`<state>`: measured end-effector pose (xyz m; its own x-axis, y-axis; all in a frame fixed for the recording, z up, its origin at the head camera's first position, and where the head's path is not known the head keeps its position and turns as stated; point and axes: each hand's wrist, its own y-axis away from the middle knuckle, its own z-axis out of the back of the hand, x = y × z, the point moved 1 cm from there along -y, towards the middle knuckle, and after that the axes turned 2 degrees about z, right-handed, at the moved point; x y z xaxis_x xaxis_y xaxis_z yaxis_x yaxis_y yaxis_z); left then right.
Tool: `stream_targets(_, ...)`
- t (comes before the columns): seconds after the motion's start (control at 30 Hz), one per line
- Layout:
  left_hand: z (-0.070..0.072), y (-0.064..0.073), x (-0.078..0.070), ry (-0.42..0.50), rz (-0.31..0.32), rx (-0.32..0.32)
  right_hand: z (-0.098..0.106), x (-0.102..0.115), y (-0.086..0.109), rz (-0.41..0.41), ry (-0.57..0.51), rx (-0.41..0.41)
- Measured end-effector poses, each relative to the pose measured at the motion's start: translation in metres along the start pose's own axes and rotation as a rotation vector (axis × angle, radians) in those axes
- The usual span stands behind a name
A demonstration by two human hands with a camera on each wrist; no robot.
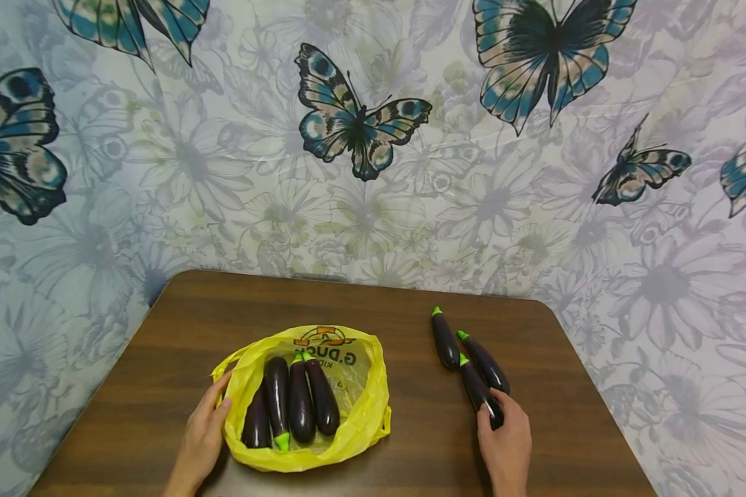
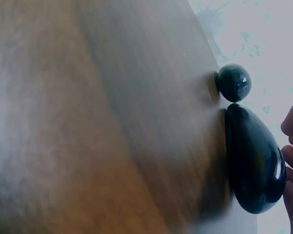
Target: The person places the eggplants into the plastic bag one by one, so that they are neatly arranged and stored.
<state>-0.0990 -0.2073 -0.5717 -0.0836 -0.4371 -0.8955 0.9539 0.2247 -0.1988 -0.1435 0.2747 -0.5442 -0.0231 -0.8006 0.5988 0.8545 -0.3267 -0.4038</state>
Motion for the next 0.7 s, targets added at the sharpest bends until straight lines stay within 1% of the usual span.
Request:
stream_targets(0.27,0.001,0.0,-0.001,-0.002,0.005,0.007,0.001,-0.006,0.0,-0.044,0.019,0.035)
stream_targets(0.37,0.001,0.0,-0.001,-0.001,0.007,0.005,0.002,-0.009,-0.001,-0.045,0.026,0.037)
stream_targets(0.53,0.0,0.0,-0.001,0.0,-0.005,-0.005,0.005,-0.015,-0.004,-0.042,0.026,0.014)
stream_targets(0.7,-0.001,-0.001,0.0,-0.008,-0.011,-0.012,0.008,-0.018,-0.005,-0.066,0.028,0.032)
